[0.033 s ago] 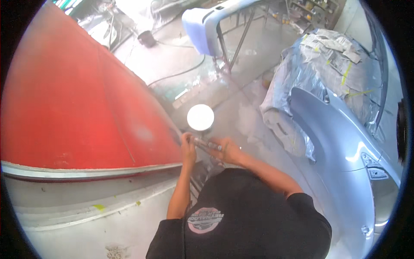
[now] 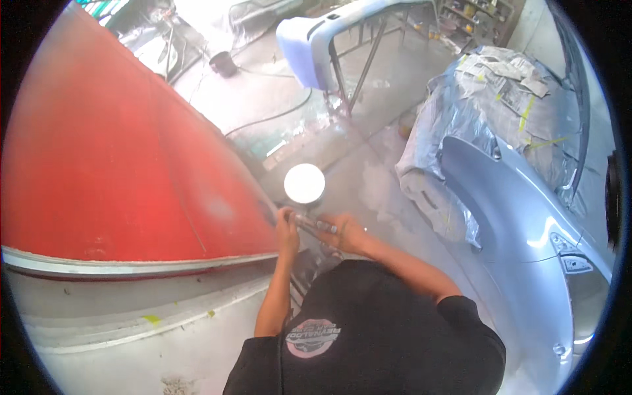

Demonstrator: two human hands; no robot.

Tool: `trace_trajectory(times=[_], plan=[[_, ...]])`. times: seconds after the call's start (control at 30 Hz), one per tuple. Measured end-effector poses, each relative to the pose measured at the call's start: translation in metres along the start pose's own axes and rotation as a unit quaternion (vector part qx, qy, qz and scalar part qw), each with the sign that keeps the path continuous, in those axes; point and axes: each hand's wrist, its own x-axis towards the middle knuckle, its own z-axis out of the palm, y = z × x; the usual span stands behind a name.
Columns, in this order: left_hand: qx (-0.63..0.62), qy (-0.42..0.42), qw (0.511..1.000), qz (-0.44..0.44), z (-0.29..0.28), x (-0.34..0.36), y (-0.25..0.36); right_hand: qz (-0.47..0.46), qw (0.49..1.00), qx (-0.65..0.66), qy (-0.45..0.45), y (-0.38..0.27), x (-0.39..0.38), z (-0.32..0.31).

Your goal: The person paints a long thin trim piece using a spray gun. They hold the piece by hand and move the spray gun along its length, turning the piece over to coat both sides.

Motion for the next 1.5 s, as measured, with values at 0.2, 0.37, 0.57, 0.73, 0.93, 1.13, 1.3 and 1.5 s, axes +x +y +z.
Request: trace_trajectory(times=[0.2, 0.37, 0.57, 0.73, 0.93, 1.13, 1.3, 1.5], plan=[[-0.016, -0.041, 0.999, -0.021, 0.006, 0.004, -0.001, 0.032, 0.999, 0.005, -0.011, -0.012, 0.002, -0.010], [0.032, -0.043, 0.999, -0.011, 0.005, 0.013, 0.010, 0.039, 0.999, -0.004, -0.017, -0.013, -0.002, -0.015], [-0.026, -0.047, 0.999, 0.010, 0.007, 0.013, 0.048, 0.054, 0.998, 0.000, -0.010, -0.016, -0.011, -0.015], [0.006, -0.111, 0.994, 0.014, -0.002, 0.012, 0.036, 0.066, 0.998, 0.008, -0.012, -0.005, -0.016, -0.004], [-0.019, -0.149, 0.989, -0.005, 0.000, 0.004, 0.029, 0.050, 0.998, 0.031, -0.004, 0.000, -0.025, 0.000], [-0.016, -0.135, 0.991, 0.010, -0.002, -0.006, 0.014, 0.044, 0.998, -0.035, -0.010, 0.006, -0.026, 0.007], [-0.009, -0.125, 0.992, -0.034, -0.005, -0.007, -0.011, 0.022, 0.999, -0.045, 0.004, 0.020, -0.026, 0.013], [0.024, -0.141, 0.989, -0.032, -0.008, -0.005, 0.013, 0.076, 0.994, -0.070, -0.038, 0.010, -0.025, 0.003]])
